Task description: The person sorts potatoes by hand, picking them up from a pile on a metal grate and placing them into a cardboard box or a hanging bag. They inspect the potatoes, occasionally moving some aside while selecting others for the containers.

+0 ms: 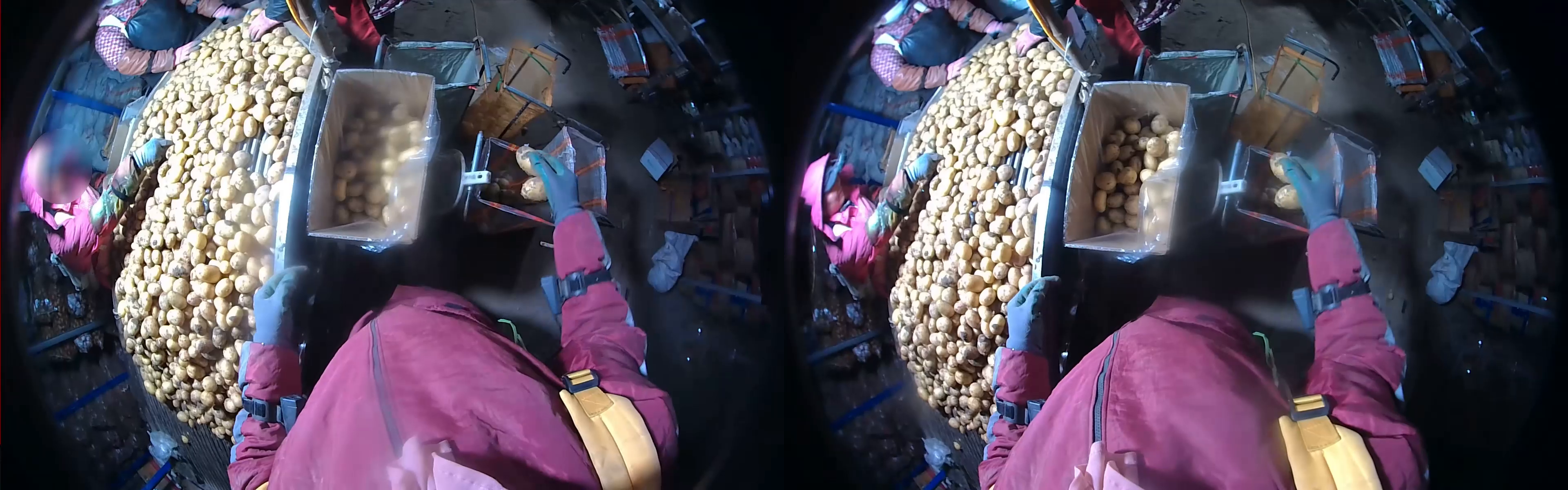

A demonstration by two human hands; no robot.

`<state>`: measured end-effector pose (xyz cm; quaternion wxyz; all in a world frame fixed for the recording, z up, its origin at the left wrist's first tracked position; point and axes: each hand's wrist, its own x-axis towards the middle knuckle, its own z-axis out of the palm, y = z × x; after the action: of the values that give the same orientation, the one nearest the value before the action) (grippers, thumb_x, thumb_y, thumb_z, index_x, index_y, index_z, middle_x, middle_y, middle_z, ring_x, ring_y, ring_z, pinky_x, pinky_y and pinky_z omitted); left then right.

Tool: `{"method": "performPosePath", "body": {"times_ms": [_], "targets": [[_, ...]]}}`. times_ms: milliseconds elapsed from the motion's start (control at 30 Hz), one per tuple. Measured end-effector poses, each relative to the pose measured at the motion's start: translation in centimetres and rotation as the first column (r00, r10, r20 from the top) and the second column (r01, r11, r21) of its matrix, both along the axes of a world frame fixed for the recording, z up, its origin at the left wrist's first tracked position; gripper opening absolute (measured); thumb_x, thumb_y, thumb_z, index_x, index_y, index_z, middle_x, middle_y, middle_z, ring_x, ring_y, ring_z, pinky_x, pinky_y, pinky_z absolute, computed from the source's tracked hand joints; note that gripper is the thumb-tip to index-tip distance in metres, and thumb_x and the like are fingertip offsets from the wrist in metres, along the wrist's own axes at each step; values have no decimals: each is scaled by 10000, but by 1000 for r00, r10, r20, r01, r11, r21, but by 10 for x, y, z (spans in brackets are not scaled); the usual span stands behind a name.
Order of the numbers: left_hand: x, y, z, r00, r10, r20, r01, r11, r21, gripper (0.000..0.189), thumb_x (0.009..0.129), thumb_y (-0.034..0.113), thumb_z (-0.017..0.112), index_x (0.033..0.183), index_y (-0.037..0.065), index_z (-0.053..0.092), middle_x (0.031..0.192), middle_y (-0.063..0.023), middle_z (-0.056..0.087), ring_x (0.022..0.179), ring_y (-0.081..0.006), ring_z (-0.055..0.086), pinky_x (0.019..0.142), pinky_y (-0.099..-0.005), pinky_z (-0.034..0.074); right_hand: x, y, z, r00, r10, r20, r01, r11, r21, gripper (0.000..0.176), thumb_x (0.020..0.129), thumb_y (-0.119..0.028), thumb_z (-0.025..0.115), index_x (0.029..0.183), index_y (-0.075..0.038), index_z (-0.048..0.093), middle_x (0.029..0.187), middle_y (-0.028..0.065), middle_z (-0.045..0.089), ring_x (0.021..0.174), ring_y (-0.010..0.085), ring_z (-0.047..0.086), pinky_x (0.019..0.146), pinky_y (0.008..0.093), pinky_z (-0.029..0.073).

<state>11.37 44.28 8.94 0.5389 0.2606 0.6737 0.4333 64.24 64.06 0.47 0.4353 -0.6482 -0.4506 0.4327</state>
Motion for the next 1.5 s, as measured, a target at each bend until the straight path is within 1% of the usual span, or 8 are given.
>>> {"method": "performPosePath", "body": {"times_ms": [100, 200, 500, 767, 1133, 1233, 1333, 1500], "targets": [[-5, -4, -5, 1000, -14, -10, 14, 998, 56, 304, 993, 202, 610, 1091, -61, 726, 1019, -102, 751, 961, -157, 688, 882, -291, 536, 30, 24, -20, 937, -11, 349, -46, 987, 153, 407, 987, -351, 659, 1153, 19, 696, 1037, 90, 716, 965, 172, 677, 851, 338, 530], [-24, -14, -13, 996, -35, -87, 42, 996, 80, 321, 1003, 229, 611, 1072, -60, 734, 1027, -104, 758, 995, -163, 693, 906, -308, 534, -5, 40, 7, 1000, -15, -19, 12, 992, -123, 440, 993, -395, 633, 1134, 15, 704, 1012, 98, 727, 940, 181, 685, 807, 321, 539], [-92, -96, -27, 929, 250, -273, -224, 967, 122, 254, 971, 92, 573, 1160, 9, 720, 1143, -78, 732, 1074, -160, 671, 912, -311, 532, -209, 65, 24, 899, 423, -112, -431, 900, -61, 489, 1031, -486, 543, 1098, -41, 736, 1013, 87, 748, 659, 167, 697, 603, 275, 558], [-174, -235, 3, 504, 786, -359, -760, 601, 249, 279, 1009, 289, 647, 1073, 53, 782, 1025, -43, 763, 921, -123, 698, 794, -276, 544, -401, 6, 71, 596, 733, -329, -801, 571, -178, 356, 1042, -371, 580, 1125, -65, 742, 777, 67, 724, 445, 107, 558, 405, 216, 416], [-199, -264, -39, 514, 383, -767, -541, 839, 56, 469, 886, 259, 736, 1318, 95, 657, 1271, -167, 658, 1087, -285, 672, 948, -367, 536, -562, -105, 95, 184, 913, -364, -945, 63, -321, 350, 1006, -320, 582, 1060, -16, 747, 795, 125, 752, 474, 126, 611, 436, 234, 454], [-205, -244, -72, 300, 73, -951, -443, 894, -71, 541, 855, 309, 725, 1350, 114, 626, 1315, -190, 628, 1140, -367, 640, 995, -424, 508, -583, -128, 89, 60, 911, -408, -955, -67, -290, 389, 1018, -368, 585, 1098, -22, 742, 772, 84, 730, 440, 108, 585, 426, 223, 454], [-209, -244, -78, 408, 178, -896, -502, 863, -57, 573, 838, 308, 709, 1370, 122, 603, 1307, -198, 629, 1183, -426, 596, 1032, -461, 473, -598, -148, 74, 26, 882, -471, -932, -149, -330, 399, 1010, -391, 617, 1084, -23, 753, 768, 55, 715, 467, 97, 582, 435, 233, 469], [-205, -240, -21, 605, 796, -38, -797, 603, -39, 468, 930, 274, 680, 1342, 59, 626, 1143, -55, 687, 918, -116, 643, 763, -272, 546, -611, -176, 69, -59, 780, -623, -908, -301, -290, 430, 1018, -423, 585, 1246, -68, 668, 921, 37, 731, 656, 149, 659, 537, 291, 555]]}}
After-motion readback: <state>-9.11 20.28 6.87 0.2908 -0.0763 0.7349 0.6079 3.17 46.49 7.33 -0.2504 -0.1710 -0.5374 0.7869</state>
